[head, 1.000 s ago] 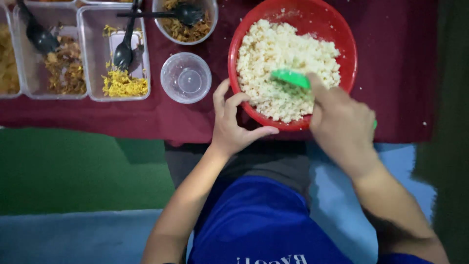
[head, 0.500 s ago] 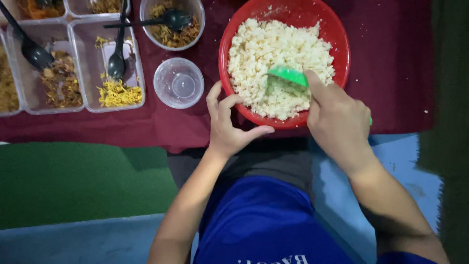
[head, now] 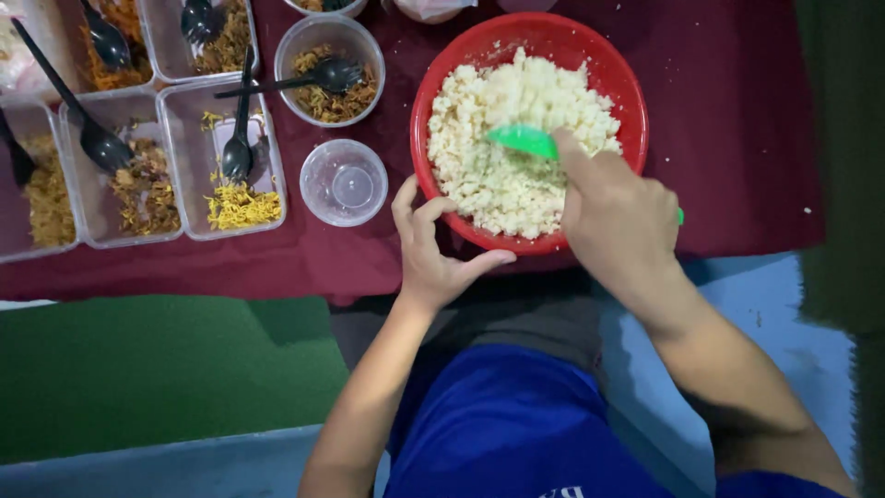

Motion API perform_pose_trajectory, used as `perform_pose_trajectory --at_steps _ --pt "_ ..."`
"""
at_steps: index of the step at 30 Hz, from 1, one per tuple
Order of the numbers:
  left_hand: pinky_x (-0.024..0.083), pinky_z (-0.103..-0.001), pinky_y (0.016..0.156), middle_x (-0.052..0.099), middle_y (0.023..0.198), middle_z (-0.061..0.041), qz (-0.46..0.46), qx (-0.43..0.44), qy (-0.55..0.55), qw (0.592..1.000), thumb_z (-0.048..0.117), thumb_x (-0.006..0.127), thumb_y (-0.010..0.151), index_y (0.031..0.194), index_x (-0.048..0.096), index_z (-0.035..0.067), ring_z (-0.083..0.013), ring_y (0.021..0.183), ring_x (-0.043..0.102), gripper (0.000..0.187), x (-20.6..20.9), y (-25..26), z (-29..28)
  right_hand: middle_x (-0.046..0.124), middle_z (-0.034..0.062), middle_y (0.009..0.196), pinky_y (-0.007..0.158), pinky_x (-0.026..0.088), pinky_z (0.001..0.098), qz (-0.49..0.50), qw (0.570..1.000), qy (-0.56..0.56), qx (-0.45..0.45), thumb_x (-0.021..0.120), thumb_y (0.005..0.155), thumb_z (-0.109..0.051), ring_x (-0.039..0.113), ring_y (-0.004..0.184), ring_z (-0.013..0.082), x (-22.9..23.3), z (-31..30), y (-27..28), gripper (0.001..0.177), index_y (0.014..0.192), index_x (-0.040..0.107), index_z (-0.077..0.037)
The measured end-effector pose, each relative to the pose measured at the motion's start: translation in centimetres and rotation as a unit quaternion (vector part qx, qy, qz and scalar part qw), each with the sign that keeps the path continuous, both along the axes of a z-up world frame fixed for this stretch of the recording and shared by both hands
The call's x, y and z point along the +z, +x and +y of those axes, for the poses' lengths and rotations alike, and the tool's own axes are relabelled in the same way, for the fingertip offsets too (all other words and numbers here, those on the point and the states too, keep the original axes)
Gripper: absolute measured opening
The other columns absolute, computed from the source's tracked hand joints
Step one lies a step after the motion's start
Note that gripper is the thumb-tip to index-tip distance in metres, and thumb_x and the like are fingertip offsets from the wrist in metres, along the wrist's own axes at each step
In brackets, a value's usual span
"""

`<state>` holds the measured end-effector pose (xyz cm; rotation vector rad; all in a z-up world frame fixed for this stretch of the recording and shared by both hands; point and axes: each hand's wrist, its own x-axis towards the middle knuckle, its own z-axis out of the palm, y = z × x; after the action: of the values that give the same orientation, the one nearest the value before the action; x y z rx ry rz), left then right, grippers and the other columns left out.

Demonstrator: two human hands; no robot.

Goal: Mixing white granular food in a red bowl using a green plastic spoon

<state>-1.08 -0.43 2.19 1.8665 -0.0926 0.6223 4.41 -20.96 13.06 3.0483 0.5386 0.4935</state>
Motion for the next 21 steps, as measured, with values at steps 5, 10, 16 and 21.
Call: perform_pose_trajectory --at_steps 5,10,16,21 --pt "0.033 -0.053 0.121 0.038 0.149 -0.027 -0.001 0.004 0.006 1.0 0.055 0.098 0.058 0.115 0.051 0.014 -0.0437 0.142 0.043 0.084 0.4 -0.1 0.1 0.064 0.0056 0.083 0.061 0.059 0.0545 0.026 0.999 0.033 0.004 0.059 0.096 -0.027 0.067 0.058 0.0431 -0.5 -0.4 0.5 0.038 0.128 0.075 -0.038" --pt "0.034 -0.054 0.121 0.039 0.147 -0.028 -0.001 0.005 0.014 1.0 0.053 0.099 0.057 0.116 0.051 0.012 -0.045 0.141 0.044 0.085 0.0 0.0 0.1 0.066 -0.0001 0.081 0.066 0.06 0.0477 0.03 0.998 0.055 0.006 0.066 0.094 -0.037 0.071 0.069 0.0349 -0.2 -0.4 -1.1 0.024 0.114 0.078 -0.041" --pt "0.035 -0.053 0.12 0.038 0.149 -0.027 -0.004 0.003 0.009 1.0 0.056 0.098 0.058 0.116 0.051 0.014 -0.0434 0.142 0.043 0.086 0.1 0.1 0.0 0.063 -0.0001 0.084 0.058 0.06 0.051 0.045 0.998 0.033 0.022 0.057 0.096 -0.027 0.068 0.057 0.0368 0.2 0.2 -0.7 0.036 0.124 0.074 -0.041" --pt "0.034 -0.052 0.121 0.039 0.149 -0.025 -0.004 0.01 0.005 1.0 0.057 0.097 0.057 0.117 0.053 0.014 -0.0418 0.143 0.043 0.086 0.0 0.2 -0.1 0.064 0.0006 0.083 0.058 0.059 0.0515 0.026 0.998 0.055 0.021 0.06 0.099 -0.031 0.069 0.064 0.0368 0.4 -0.8 -0.3 0.027 0.119 0.077 -0.039"
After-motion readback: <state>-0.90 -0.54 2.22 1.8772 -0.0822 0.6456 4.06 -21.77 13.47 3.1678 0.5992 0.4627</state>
